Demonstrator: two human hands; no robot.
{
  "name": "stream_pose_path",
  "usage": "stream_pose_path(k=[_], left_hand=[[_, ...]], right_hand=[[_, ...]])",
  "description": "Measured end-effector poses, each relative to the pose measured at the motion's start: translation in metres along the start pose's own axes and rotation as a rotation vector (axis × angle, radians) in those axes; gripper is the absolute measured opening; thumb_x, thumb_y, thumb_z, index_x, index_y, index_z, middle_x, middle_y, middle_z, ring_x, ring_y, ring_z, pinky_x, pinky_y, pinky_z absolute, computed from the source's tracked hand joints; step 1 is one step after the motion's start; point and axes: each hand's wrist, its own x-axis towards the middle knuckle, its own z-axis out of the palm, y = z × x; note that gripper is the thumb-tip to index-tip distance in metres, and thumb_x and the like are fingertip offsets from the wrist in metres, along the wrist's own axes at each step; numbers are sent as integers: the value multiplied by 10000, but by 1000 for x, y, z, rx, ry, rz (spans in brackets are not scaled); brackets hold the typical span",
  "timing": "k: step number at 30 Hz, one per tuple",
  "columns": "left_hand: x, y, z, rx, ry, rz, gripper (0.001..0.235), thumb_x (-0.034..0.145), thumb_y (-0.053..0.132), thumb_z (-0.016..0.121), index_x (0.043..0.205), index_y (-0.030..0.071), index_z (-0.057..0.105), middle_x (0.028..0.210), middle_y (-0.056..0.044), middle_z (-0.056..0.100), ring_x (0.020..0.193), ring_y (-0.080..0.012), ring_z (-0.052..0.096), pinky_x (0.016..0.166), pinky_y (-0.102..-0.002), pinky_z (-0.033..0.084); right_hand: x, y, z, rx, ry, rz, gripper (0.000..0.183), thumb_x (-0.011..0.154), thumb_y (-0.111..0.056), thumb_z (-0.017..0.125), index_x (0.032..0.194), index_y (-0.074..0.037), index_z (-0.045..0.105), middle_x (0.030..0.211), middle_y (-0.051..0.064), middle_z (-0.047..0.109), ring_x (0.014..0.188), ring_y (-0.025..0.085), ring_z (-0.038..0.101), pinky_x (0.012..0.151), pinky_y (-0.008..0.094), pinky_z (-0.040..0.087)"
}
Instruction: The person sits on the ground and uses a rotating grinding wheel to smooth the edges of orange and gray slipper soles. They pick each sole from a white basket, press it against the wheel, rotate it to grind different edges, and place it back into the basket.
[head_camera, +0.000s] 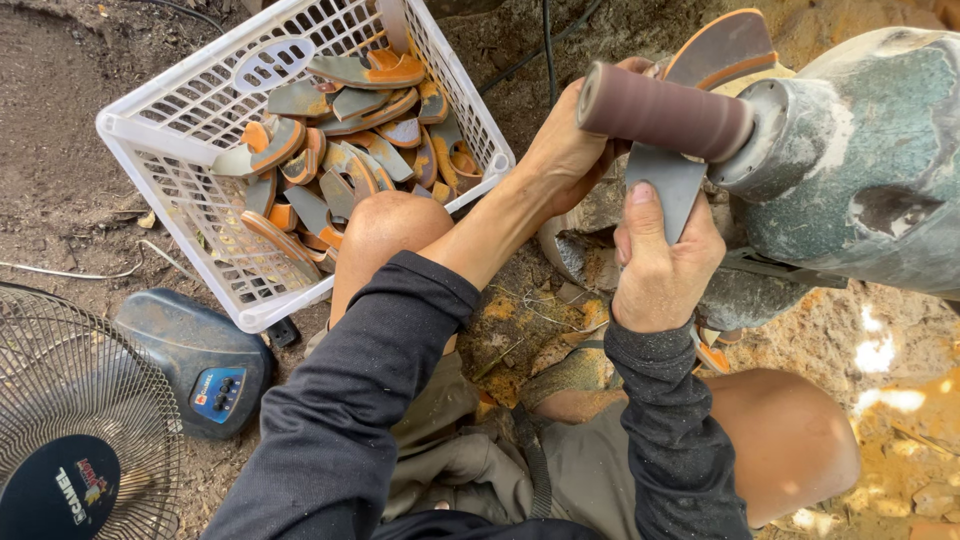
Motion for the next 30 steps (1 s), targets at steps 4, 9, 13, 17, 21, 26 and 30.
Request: stream_pose_path(k=[4, 9, 13, 17, 21, 26, 30], left_hand=[[-16, -1, -1, -25, -85, 74, 218, 1048, 88, 632, 1212, -52, 657, 1076, -116, 713, 919, -172, 664, 863, -367, 571], [-39, 1, -2, -45, -113, 65, 160, 1056, 139, 612, 1136, 17, 681, 1068, -98, 736, 963, -182, 692, 925, -407, 578], [-56, 4, 2, -82, -60, 13, 208, 1047, 179, 611, 1197, 44, 662, 1068, -42, 737, 972, -143, 691, 928, -373, 578], [-73, 10, 4, -77, -86, 7, 192, 1076, 215, 599, 1180, 60, 643, 1038, -48, 735, 939, -143, 692, 868, -356, 573], [-87, 16, 5, -83, -102, -10, 167, 1088, 235, 576, 1106, 75, 621, 1026, -60, 741, 942, -142, 703, 894, -351, 589], [-103, 22, 3, -62, -92, -63, 167, 1084, 231, 561, 1053, 70, 595, 1018, -63, 731, 940, -139, 709, 899, -328, 589], [-120, 25, -7, -38, -71, -139, 166, 1090, 226, 565, 1069, 63, 582, 990, -46, 693, 884, -142, 685, 849, -317, 588]], right_hand=[[-2, -7, -12, 27, -33, 49, 148, 1035, -94, 659, 1092, 41, 638, 824, 33, 578, 569, 61, 429, 498, 234, 342], [-8, -16, -27, 63, -101, 126, 137, 1000, -83, 668, 1053, 39, 639, 790, 21, 569, 550, 55, 407, 491, 225, 309], [-13, -22, -36, 90, -139, 172, 128, 986, -71, 678, 1029, 43, 639, 770, 9, 554, 548, 53, 402, 491, 227, 302], [-18, -25, -41, 104, -164, 221, 134, 970, -70, 677, 1028, 46, 643, 744, 1, 542, 531, 47, 394, 476, 221, 293], [-22, -27, -43, 107, -182, 248, 166, 978, -81, 674, 1012, 77, 638, 744, 15, 556, 523, 44, 390, 471, 219, 295], [-28, -31, -46, 121, -190, 344, 207, 941, -85, 670, 1026, 102, 645, 739, 22, 569, 492, 35, 375, 436, 213, 285], [-31, -31, -53, 110, -225, 431, 237, 912, -88, 666, 1073, 85, 652, 709, 10, 543, 463, 30, 372, 404, 209, 273]])
